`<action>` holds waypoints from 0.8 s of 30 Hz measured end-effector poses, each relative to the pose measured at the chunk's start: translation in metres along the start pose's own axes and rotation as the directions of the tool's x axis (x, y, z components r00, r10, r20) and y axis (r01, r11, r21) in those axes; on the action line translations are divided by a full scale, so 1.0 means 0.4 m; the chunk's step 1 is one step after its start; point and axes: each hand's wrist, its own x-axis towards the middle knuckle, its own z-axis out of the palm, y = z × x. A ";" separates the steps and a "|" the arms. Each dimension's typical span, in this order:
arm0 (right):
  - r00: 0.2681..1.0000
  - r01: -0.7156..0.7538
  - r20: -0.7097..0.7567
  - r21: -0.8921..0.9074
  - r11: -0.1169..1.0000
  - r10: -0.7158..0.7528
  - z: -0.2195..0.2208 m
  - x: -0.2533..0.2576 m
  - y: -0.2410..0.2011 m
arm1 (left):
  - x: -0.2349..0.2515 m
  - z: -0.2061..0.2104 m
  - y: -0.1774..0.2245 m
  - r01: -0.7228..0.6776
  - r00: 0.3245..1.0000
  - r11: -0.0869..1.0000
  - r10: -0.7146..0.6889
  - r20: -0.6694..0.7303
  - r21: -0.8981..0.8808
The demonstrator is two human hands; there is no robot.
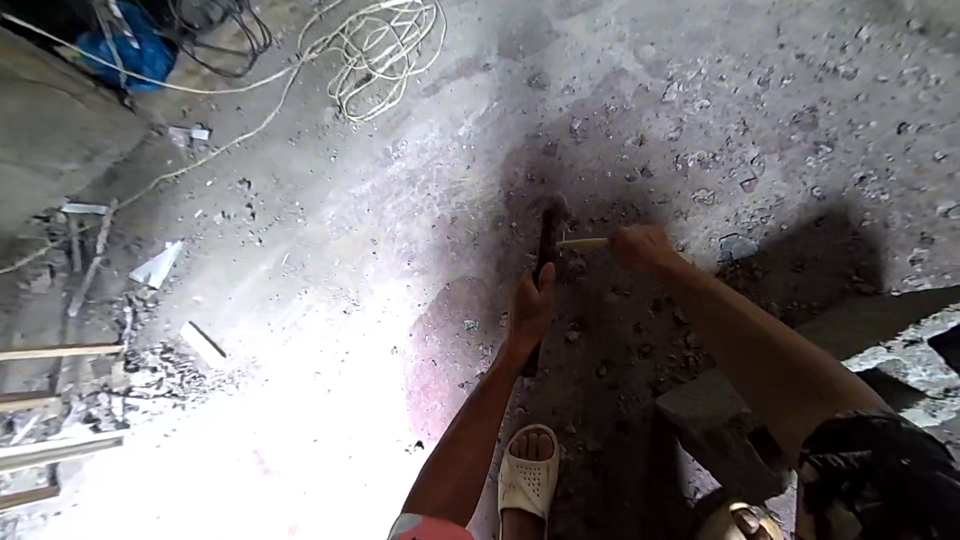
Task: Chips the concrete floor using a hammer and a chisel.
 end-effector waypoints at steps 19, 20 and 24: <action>0.929 -0.289 0.040 0.701 0.652 0.369 -0.046 -0.055 0.108 | -0.049 -0.038 -0.107 0.383 0.923 0.920 -0.385 -0.005 -0.080; 0.947 -0.263 0.033 0.650 0.713 0.319 -0.066 -0.080 0.122 | -0.060 -0.061 -0.117 0.413 0.911 0.910 -0.413 -0.004 -0.029; 0.980 -0.167 -0.008 0.488 0.856 0.197 -0.162 -0.249 0.203 | -0.098 -0.138 -0.135 0.478 0.866 0.851 -0.498 0.049 0.217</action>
